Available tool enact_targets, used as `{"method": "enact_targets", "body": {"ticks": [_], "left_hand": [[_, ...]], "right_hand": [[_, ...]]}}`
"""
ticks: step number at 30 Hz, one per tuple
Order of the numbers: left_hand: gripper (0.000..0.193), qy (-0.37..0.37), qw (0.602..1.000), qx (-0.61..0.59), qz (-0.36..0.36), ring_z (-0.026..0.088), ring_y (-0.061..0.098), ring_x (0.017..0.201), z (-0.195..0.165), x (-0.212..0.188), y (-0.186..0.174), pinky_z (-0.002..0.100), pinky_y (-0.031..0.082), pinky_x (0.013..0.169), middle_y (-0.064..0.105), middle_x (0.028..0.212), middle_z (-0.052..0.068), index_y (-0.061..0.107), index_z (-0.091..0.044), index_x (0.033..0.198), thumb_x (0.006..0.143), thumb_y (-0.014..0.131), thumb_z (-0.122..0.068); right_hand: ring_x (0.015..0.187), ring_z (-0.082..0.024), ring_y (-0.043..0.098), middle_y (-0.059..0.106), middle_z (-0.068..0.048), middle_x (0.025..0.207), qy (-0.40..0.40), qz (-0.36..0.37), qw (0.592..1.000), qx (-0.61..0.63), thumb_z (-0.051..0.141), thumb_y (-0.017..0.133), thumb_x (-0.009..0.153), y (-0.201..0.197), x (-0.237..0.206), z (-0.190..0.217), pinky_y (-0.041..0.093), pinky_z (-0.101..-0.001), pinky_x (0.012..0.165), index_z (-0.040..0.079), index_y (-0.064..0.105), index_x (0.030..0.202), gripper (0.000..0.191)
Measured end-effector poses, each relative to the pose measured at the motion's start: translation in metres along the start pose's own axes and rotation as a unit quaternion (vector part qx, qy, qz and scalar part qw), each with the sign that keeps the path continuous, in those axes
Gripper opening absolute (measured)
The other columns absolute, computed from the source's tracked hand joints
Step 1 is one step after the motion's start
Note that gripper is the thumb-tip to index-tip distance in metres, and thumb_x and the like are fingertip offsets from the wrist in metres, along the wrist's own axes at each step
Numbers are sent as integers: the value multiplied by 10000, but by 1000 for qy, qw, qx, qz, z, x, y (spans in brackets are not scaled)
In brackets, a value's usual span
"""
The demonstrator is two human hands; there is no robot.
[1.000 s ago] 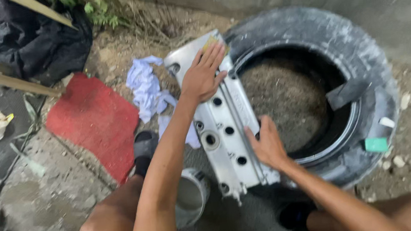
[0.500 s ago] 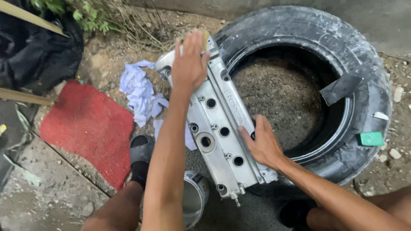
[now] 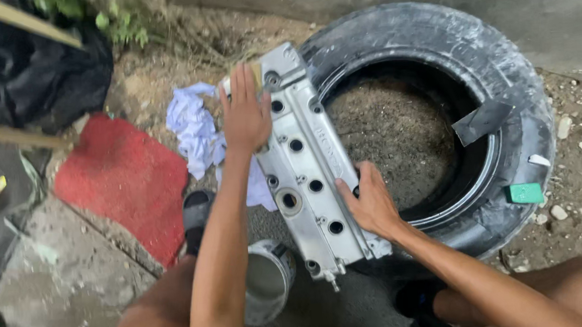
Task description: The person sits on the ground and scrubs an aluminum engine valve cover with a sponge pad, repeatedly wetting the pad in a bucket of water and rubbing the cover's surfaces and edges. Later they switch to a green scouring pad and continue scrubbing the cover while it rests against a tire.
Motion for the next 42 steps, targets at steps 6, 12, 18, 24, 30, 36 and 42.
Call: {"method": "enact_targets", "body": {"ticks": [6, 12, 18, 24, 30, 36, 42], "left_hand": [[674, -66, 997, -22, 22, 314, 155, 1584, 9, 26, 5, 533, 31, 1277, 208, 1697, 182, 197, 5, 1606, 1106, 385, -407], [767, -2, 999, -51, -1, 357, 142, 1601, -21, -57, -7, 528, 60, 1301, 199, 1704, 223, 169, 27, 1621, 1073, 453, -429], [791, -15, 1000, 16, 22, 323, 146, 1606, -5, -14, -1, 533, 30, 1285, 211, 1707, 174, 182, 22, 1623, 1070, 404, -499], [772, -134, 989, -29, 54, 240, 153, 1613, 5, 30, -1, 506, -22, 1300, 200, 1717, 112, 187, -26, 1632, 1061, 259, -541], [832, -213, 977, 0, -20, 311, 125, 1589, 5, 21, 12, 524, -33, 1264, 176, 1707, 184, 175, 31, 1621, 1067, 311, -574], [839, -301, 946, -118, -28, 305, 126, 1590, 28, 16, 17, 502, 1, 1262, 195, 1694, 189, 202, 20, 1594, 1025, 342, -581], [892, -231, 967, -96, -56, 351, 72, 1601, 16, -17, 24, 514, -25, 1273, 124, 1699, 282, 128, 114, 1592, 1071, 375, -566]], "right_hand": [[1145, -428, 562, 594, -303, 1180, -31, -35, 998, -46, 436, 586, 976, 1, -2, 1, 389, -525, 1034, -73, 490, 1240, 581], [1183, -433, 539, 572, -315, 1218, -25, -26, 998, -42, 446, 586, 979, 2, 0, 0, 371, -524, 1041, -86, 480, 1268, 615], [1204, -413, 521, 583, -287, 1225, -8, -13, 999, -50, 470, 564, 984, -2, -4, 3, 360, -512, 1051, -75, 496, 1271, 620], [1171, -376, 519, 599, -264, 1197, -9, -5, 998, -67, 476, 551, 977, -3, -2, 9, 354, -506, 1026, -65, 509, 1250, 607], [1157, -382, 519, 601, -270, 1190, -18, -21, 997, -74, 474, 557, 985, -2, -4, 6, 359, -505, 1006, -64, 512, 1235, 595], [1129, -373, 532, 612, -255, 1154, -6, -14, 997, -70, 466, 565, 979, 0, -3, 4, 366, -508, 994, -47, 517, 1218, 567], [1121, -393, 528, 601, -270, 1161, -46, -48, 995, -72, 449, 583, 987, 3, -3, 0, 362, -521, 982, -55, 516, 1221, 560]]}}
Point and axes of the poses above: each hand's wrist, its own x-axis towards the middle knuckle, its own y-axis out of the palm, z = x × y, the point moved 2 cm from there along x, towards the middle knuckle
